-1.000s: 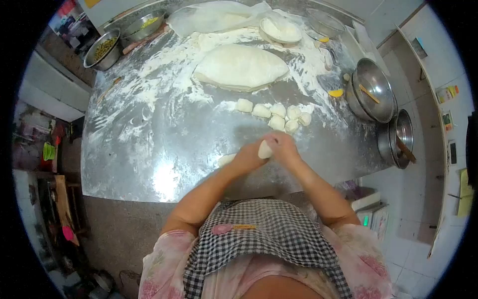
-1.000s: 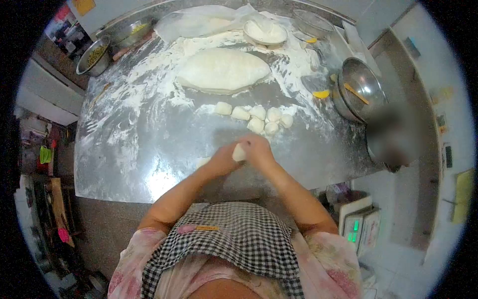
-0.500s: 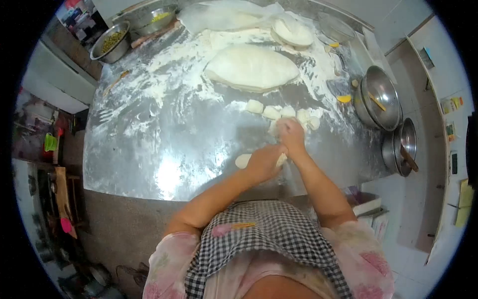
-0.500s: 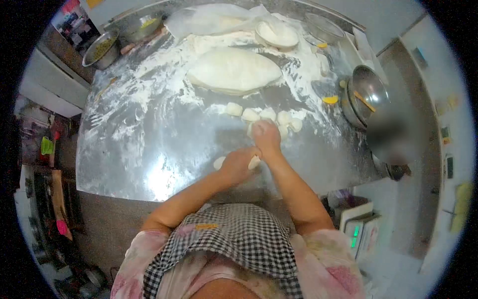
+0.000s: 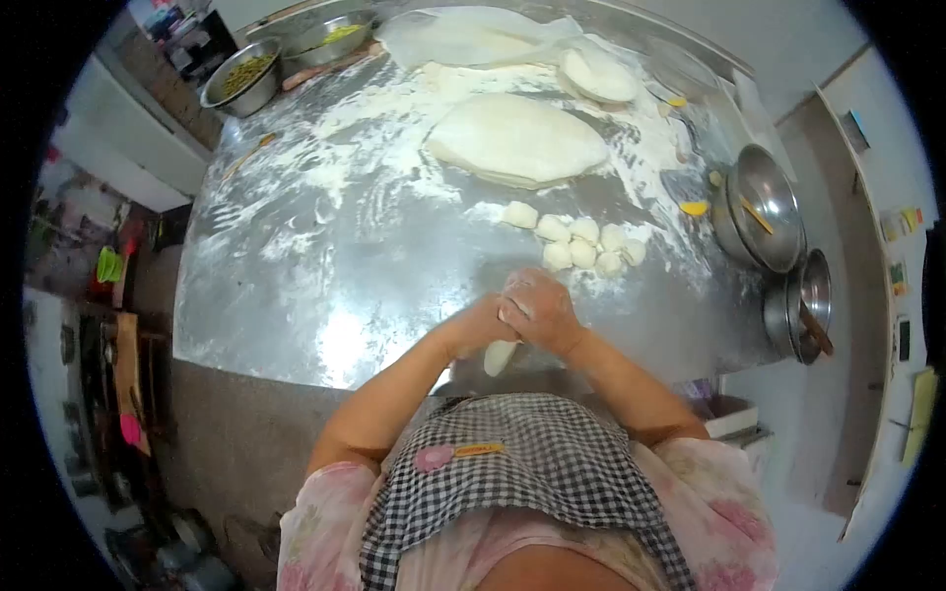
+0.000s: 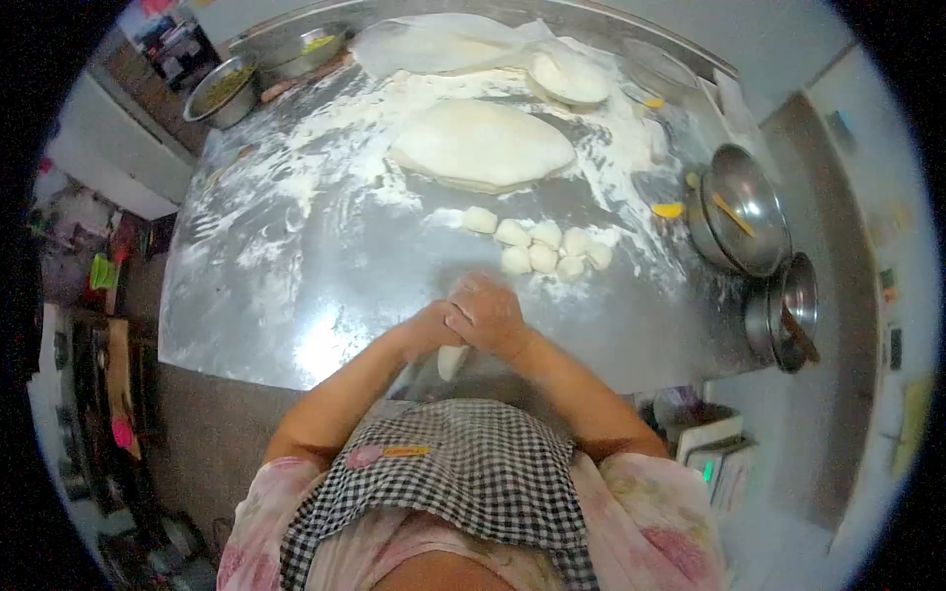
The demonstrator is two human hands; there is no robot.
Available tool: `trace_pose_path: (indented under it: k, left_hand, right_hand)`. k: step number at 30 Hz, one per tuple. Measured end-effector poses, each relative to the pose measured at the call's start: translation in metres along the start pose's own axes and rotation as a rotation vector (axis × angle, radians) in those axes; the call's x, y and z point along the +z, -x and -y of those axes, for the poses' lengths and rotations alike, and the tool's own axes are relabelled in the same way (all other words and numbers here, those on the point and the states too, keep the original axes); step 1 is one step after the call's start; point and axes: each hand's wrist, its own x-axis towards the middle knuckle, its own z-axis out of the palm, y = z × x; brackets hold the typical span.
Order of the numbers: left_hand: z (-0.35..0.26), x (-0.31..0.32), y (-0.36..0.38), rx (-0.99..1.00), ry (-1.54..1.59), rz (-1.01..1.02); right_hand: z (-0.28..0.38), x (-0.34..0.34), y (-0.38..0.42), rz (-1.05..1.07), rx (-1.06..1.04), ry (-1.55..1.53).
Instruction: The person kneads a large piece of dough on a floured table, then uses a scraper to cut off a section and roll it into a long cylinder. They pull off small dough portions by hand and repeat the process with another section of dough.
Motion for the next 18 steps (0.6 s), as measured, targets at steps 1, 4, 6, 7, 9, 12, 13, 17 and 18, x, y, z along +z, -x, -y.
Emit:
trace_pose_path:
  k: [1,4,6,7,9,12,13,17,18]
  left_hand:
    - [0.002,0.008,0.007,0.03,-0.076,-0.111]
    - [-0.012,0.019,0.02,0.1,-0.332,-0.252]
    - [-0.028,0.015,0.032,0.109,-0.516,-0.085]
    - [-0.03,0.022,0.032,0.117,-0.573,-0.117]
    - [-0.039,0.03,0.021,0.155,-0.693,-0.209]
    - [0.004,0.022,0.009,0.31,-0.833,-0.573]
    - [0.019,0.02,0.007,0.365,-0.918,-0.647]
    - [0.038,0.006,0.008,0.284,-0.952,-0.702]
    - [0.021,0.004,0.012,0.125,-0.796,-0.663]
  right_hand:
    - [-0.006,0.016,0.003,-0.037,0.031,-0.004]
    - [-0.025,0.038,-0.013,-0.005,0.139,0.159]
    - [-0.056,0.044,-0.027,0.056,0.115,0.354]
    - [-0.086,0.046,-0.032,0.07,0.043,0.463]
    - [-0.103,0.045,-0.041,0.006,0.068,0.393]
    - [-0.058,0.028,-0.014,0.028,0.827,-0.402]
    - [-0.049,0.041,0.004,0.0,0.982,-0.65]
    - [-0.042,0.051,0.013,0.075,1.17,-0.994]
    - [-0.036,0.043,0.003,0.152,1.127,-0.912]
